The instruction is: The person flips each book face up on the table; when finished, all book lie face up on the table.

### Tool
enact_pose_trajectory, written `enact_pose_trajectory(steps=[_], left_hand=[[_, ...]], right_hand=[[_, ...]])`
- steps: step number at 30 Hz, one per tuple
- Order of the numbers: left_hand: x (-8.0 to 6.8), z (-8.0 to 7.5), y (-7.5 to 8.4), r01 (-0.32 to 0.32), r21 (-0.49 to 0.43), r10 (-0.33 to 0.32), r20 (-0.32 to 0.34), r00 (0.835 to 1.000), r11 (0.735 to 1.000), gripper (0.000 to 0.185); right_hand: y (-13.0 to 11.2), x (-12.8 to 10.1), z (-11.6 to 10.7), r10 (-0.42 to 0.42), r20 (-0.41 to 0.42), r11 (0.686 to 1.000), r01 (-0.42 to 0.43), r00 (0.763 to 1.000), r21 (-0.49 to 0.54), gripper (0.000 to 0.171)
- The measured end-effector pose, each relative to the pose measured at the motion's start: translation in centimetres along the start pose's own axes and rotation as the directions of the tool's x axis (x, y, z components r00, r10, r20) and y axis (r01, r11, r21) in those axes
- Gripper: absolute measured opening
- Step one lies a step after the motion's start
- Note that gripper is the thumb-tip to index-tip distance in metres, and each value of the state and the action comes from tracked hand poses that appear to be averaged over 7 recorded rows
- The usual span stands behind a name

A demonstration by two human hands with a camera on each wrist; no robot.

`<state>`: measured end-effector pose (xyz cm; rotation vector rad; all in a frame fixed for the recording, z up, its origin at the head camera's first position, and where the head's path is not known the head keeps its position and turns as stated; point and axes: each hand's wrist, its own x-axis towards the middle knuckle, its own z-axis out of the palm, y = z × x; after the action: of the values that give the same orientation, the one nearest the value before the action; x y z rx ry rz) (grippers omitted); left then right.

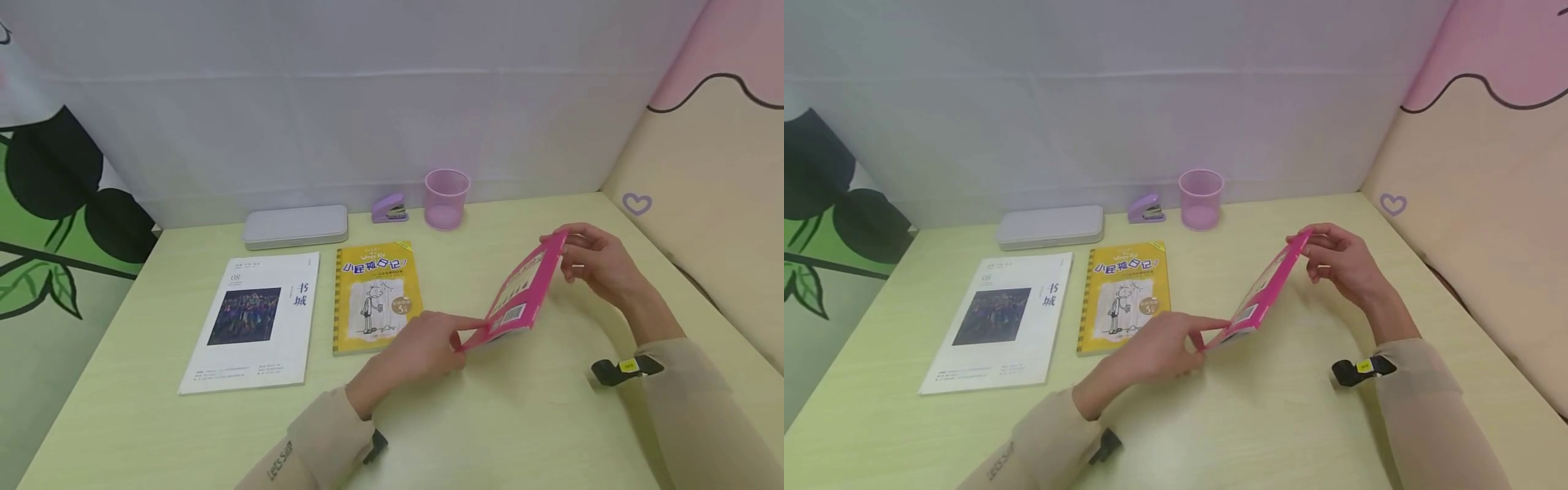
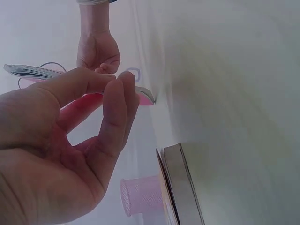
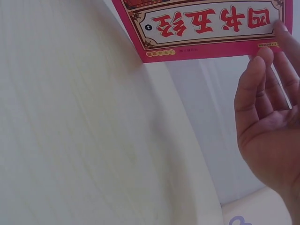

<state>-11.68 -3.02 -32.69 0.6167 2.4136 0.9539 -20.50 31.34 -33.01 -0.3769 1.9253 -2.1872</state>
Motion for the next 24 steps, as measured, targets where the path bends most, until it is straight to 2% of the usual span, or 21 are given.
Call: enact_pose_trajectory(steps=[4, 7, 13, 18, 24], left_hand=[[-0.2, -0.4, 0.1, 0.027, -0.068, -0.026, 0.018, 1.000, 0.997, 0.062], [-0.3, -0.6, 0.2, 0.025, -0.078, -0.024, 0.015, 1.000, 0.997, 0.061], [-0.5, -1.0, 0.1, 0.002, -0.114, -0.003, -0.012, 1.000, 0.993, 0.050], [-0.6, -1.4, 0.0, 0.012, -0.159, -0.017, -0.036, 0.999, 0.987, 0.034], [-0.8, -2.1, -0.3, 0.018, -0.206, -0.033, -0.068, 0.997, 0.978, 0.032]], right_hand=[[-0.3, 0.2, 0.2, -0.025, 0.004, 0.999, 0.025, 1.000, 0.020, 0.028], [-0.4, 0.3, 0.3, -0.036, 0.000, 0.998, 0.036, 0.999, 0.050, 0.030], [-0.4, 0.3, 0.5, -0.036, -0.074, 0.998, 0.040, 0.997, 0.051, 0.030], [-0.3, 0.5, 0.5, -0.022, -0.123, 0.999, 0.026, 0.992, 0.037, 0.031], [-0.7, 0.6, 0.6, 0.021, -0.156, 1.000, -0.018, 0.987, 0.022, 0.026]])
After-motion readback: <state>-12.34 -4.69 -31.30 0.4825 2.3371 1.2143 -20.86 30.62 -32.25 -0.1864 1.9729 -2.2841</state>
